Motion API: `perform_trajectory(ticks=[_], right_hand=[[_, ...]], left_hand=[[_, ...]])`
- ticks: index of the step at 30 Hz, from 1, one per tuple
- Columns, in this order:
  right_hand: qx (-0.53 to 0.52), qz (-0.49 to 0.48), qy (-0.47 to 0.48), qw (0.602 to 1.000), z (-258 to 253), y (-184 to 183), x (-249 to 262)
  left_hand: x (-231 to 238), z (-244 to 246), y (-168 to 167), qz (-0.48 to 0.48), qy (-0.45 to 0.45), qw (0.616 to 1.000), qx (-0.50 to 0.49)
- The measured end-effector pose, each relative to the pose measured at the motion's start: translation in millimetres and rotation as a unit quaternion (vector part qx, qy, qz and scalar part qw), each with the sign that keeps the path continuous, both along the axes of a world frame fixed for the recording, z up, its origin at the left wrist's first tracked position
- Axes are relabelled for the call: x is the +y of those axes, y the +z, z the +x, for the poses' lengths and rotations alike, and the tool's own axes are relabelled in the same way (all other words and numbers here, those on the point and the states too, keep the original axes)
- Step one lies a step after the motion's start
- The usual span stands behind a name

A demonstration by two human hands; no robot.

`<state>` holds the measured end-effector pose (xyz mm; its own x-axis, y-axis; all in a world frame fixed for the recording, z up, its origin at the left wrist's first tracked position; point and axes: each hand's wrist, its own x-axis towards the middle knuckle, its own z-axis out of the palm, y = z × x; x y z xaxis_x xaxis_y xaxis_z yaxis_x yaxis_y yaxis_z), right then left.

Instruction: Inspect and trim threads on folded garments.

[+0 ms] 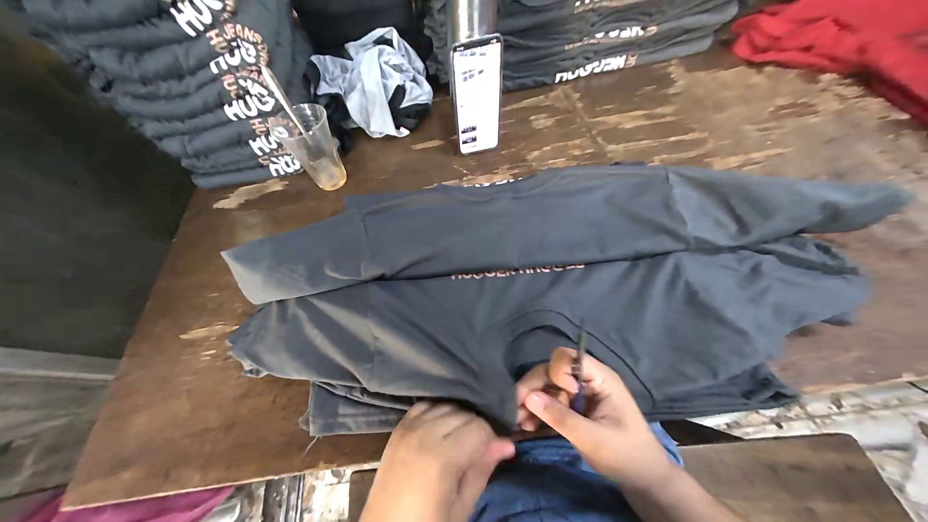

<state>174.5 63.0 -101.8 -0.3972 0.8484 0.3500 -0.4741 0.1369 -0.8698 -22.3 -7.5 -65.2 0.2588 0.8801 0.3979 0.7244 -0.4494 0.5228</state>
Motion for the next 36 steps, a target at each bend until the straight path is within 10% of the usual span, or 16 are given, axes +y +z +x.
perform_trajectory(ticks=[4, 10, 17, 24, 29, 36], right_hand=[[-0.172, 0.148, -0.062, 0.972, 72.5, 27.8, 8.4], [-0.522, 0.255, -0.189, 0.792, 202.0, 9.0, 35.9], [-0.375, 0.232, -0.298, 0.847, 215.0, 5.1, 57.5], [-0.450, 0.230, -0.434, 0.746, 176.4, 60.1, 171.7], [-0.569, 0.157, -0.371, 0.717, 153.2, -3.2, 244.5], [-0.474, 0.259, -0.382, 0.750, 159.8, 17.7, 192.6]], left_hand=[[-9.2, -41.4, 14.4, -0.109, -0.160, 0.976, -0.098], [8.2, -57.1, -8.8, 0.064, 0.187, 0.978, 0.064], [30.1, -93.0, -0.3, 0.118, 0.278, 0.953, 0.036], [135.8, -115.7, 64.4, 0.068, 0.344, 0.929, 0.115], [202.2, -139.1, 12.8, -0.091, 0.367, 0.917, 0.129], [165.4, -90.0, 10.6, 0.203, 0.202, 0.952, 0.112]])
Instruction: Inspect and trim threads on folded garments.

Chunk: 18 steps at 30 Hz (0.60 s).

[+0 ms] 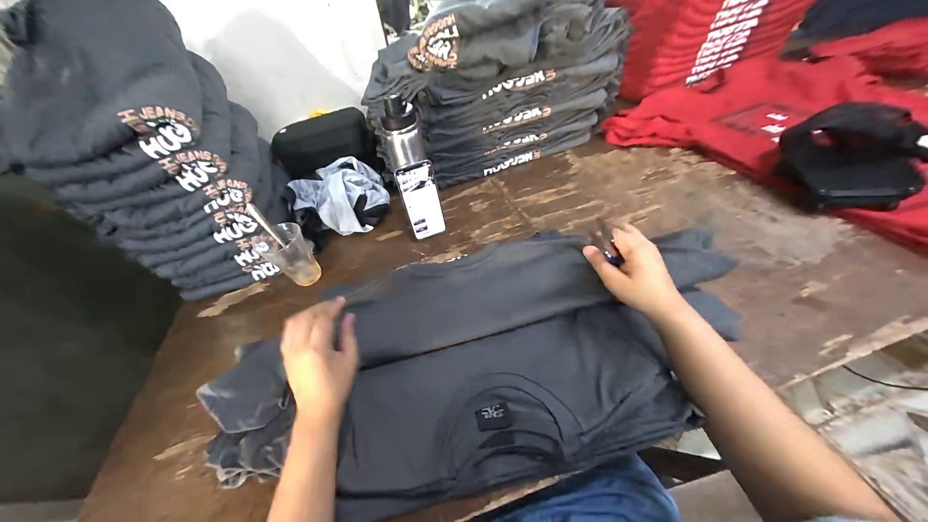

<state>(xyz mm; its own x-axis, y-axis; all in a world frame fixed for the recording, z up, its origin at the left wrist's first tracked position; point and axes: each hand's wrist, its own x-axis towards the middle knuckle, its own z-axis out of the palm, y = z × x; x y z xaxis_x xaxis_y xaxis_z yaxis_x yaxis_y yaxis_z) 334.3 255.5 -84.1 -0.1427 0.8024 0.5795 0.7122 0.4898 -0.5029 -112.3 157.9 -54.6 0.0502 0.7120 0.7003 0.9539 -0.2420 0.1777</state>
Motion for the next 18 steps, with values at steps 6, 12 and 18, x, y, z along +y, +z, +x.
perform_trajectory(ticks=[6, 12, 18], right_hand=[[0.106, -0.192, 0.167, 0.961, -14.3, -31.6, -113.2], [0.325, -0.022, 0.136, 0.936, -35.5, -34.0, -164.0], [0.087, 0.118, 0.110, 0.983, -63.4, -34.8, -182.7]], left_hand=[[-101.2, 166.7, -22.3, -0.251, -0.294, 0.922, 0.006], [-104.9, 220.2, -56.9, -0.154, -0.360, 0.873, -0.290], [-90.2, 216.0, -36.7, -0.150, -0.358, 0.723, -0.571]])
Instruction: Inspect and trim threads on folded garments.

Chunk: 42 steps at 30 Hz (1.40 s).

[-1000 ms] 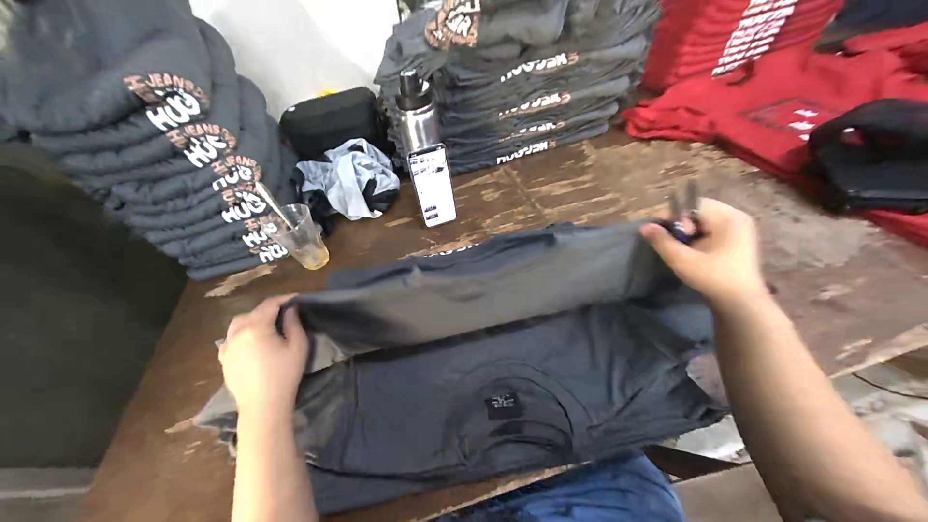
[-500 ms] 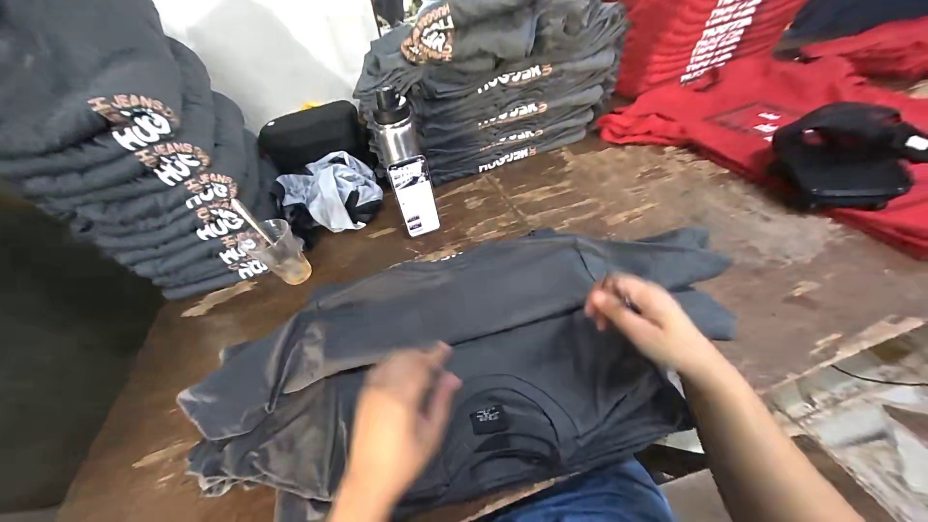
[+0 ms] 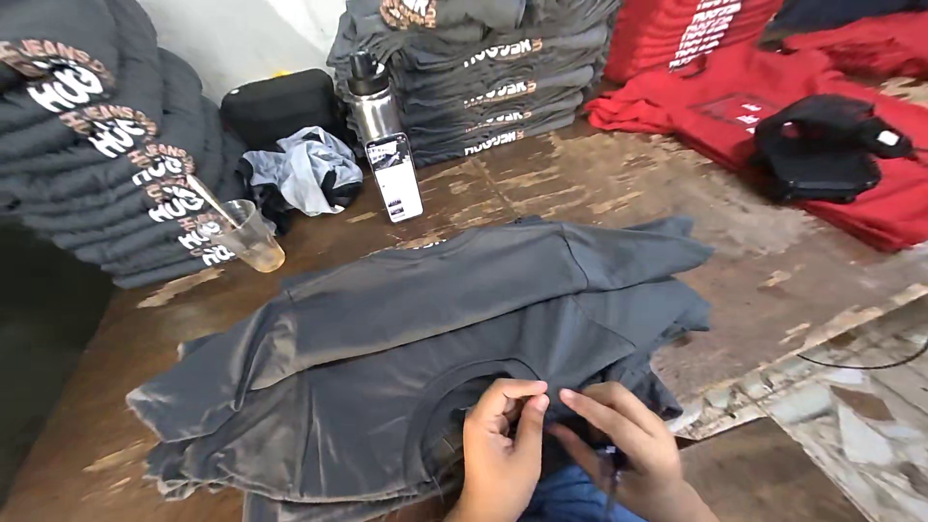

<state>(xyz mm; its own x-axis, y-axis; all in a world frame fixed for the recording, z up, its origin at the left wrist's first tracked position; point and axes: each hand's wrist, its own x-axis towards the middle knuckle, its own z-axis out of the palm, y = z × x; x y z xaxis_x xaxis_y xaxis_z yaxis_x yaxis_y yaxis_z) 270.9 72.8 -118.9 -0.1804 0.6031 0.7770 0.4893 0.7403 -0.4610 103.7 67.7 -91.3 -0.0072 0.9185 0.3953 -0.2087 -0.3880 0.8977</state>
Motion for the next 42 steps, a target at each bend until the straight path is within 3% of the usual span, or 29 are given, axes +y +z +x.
perform_trajectory(ticks=[8, 11, 15, 17, 19, 22, 25, 28, 31, 38, 40, 42], right_hand=[[-0.040, 0.059, -0.037, 0.997, -9.7, -2.5, 3.5], [-0.045, 0.065, -0.026, 0.997, -7.2, 2.2, 6.2], [-0.052, 0.030, 0.006, 0.998, -3.5, 16.7, 1.9], [-0.036, 0.015, 0.015, 0.999, -1.7, 17.5, -2.5], [-0.016, -0.012, 0.023, 1.000, 0.6, 17.7, -6.4], [0.003, -0.072, -0.008, 0.997, 7.0, 9.7, -4.2], [-0.032, -0.100, -0.028, 0.994, 19.2, -0.1, 0.9], [-0.117, -0.094, -0.073, 0.986, 23.3, 0.9, -0.3], [-0.163, -0.081, -0.092, 0.979, 17.0, 11.9, -0.4], [-0.150, -0.039, -0.077, 0.985, 10.8, 4.0, 8.1], [-0.108, -0.074, -0.057, 0.990, 12.3, 12.7, 3.1], [-0.016, -0.117, -0.019, 0.993, 13.1, 15.5, 1.3]], left_hand=[[-7.3, -3.0, -6.5, 0.064, -0.048, 0.995, 0.060], [-5.0, -5.1, -4.3, 0.085, -0.024, 0.989, 0.118], [-2.0, -3.3, 6.7, 0.171, 0.105, 0.934, 0.296], [2.0, -8.2, -0.3, 0.226, 0.115, 0.908, 0.333], [5.5, -9.2, -6.2, 0.241, 0.115, 0.910, 0.317], [10.1, -6.8, -12.3, 0.179, 0.098, 0.958, 0.199], [13.4, -11.5, -14.8, 0.129, 0.056, 0.984, 0.105], [12.4, -14.7, -14.7, 0.139, 0.022, 0.986, 0.089], [11.8, -12.4, -15.9, 0.160, 0.008, 0.983, 0.089], [9.0, -13.2, -15.8, 0.152, -0.020, 0.984, 0.095], [3.5, -19.1, -10.3, 0.138, -0.044, 0.978, 0.150], [-5.4, -24.6, -2.1, 0.144, -0.054, 0.947, 0.282]])
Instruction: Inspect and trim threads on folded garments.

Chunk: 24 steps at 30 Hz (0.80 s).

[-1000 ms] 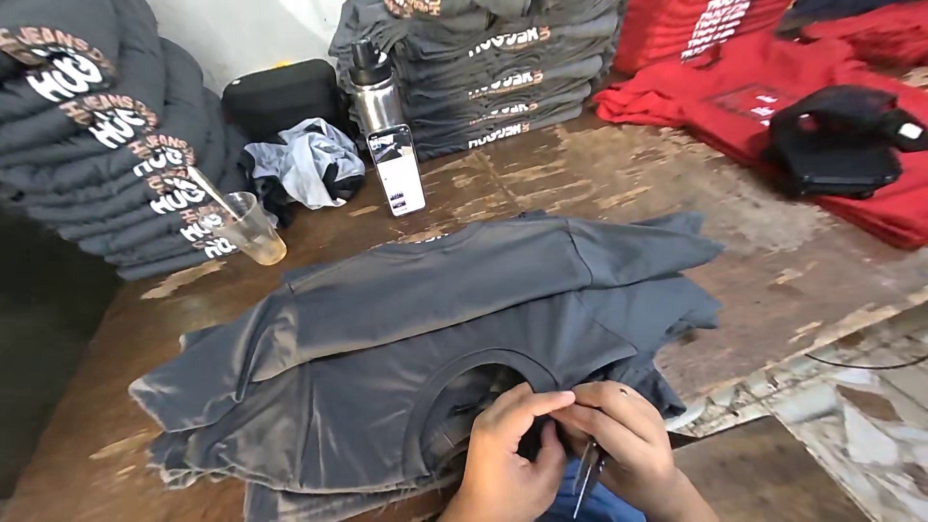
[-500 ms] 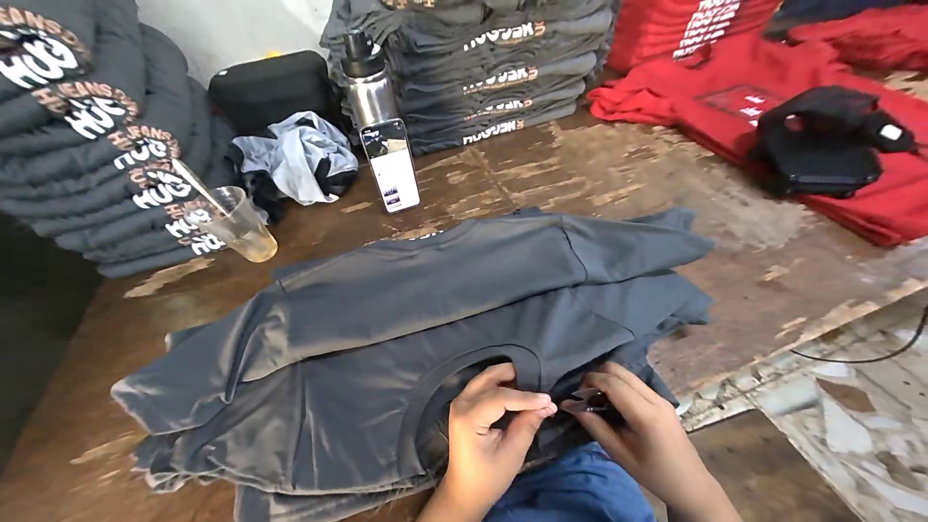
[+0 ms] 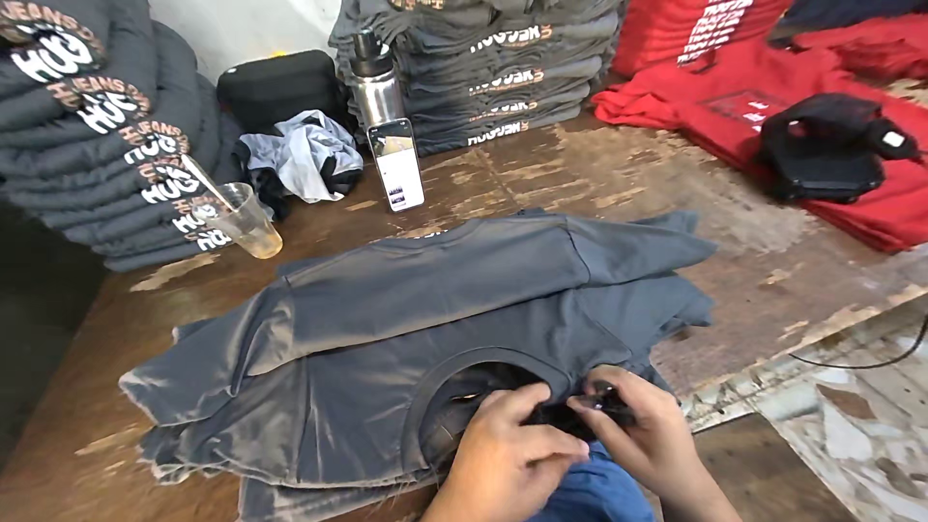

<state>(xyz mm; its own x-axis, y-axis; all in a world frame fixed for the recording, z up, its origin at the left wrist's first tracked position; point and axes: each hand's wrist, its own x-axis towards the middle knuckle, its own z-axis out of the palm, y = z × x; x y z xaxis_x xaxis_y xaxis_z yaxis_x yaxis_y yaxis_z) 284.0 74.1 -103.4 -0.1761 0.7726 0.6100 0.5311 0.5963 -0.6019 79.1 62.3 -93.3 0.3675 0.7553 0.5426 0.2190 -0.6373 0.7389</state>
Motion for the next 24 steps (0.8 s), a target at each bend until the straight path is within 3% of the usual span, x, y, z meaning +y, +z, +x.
perform_trajectory(ticks=[3, 7, 10, 13, 17, 24], right_hand=[[0.088, -0.092, 0.075, 0.989, -5.9, -0.6, 9.2], [-0.040, -0.214, 0.131, 0.967, -7.3, 4.8, 27.9], [-0.060, -0.192, 0.132, 0.971, -5.1, 5.1, 26.9], [0.067, -0.139, 0.111, 0.982, -4.4, -5.6, 20.1], [0.223, -0.115, 0.089, 0.964, -6.6, -11.1, 13.9], [0.364, -0.083, 0.090, 0.923, -27.0, -12.3, 9.4]], left_hand=[[-14.0, 4.4, 7.3, 0.081, 0.001, 0.978, 0.193], [-26.5, 16.2, 11.7, 0.124, 0.010, 0.944, 0.305], [-16.5, 9.3, -12.2, 0.155, 0.029, 0.958, 0.241], [-5.3, 3.1, -21.7, 0.148, 0.040, 0.978, 0.142], [-3.4, 1.5, -23.8, 0.090, 0.047, 0.994, 0.030], [-4.6, 10.7, -18.8, -0.041, 0.144, 0.987, -0.066]])
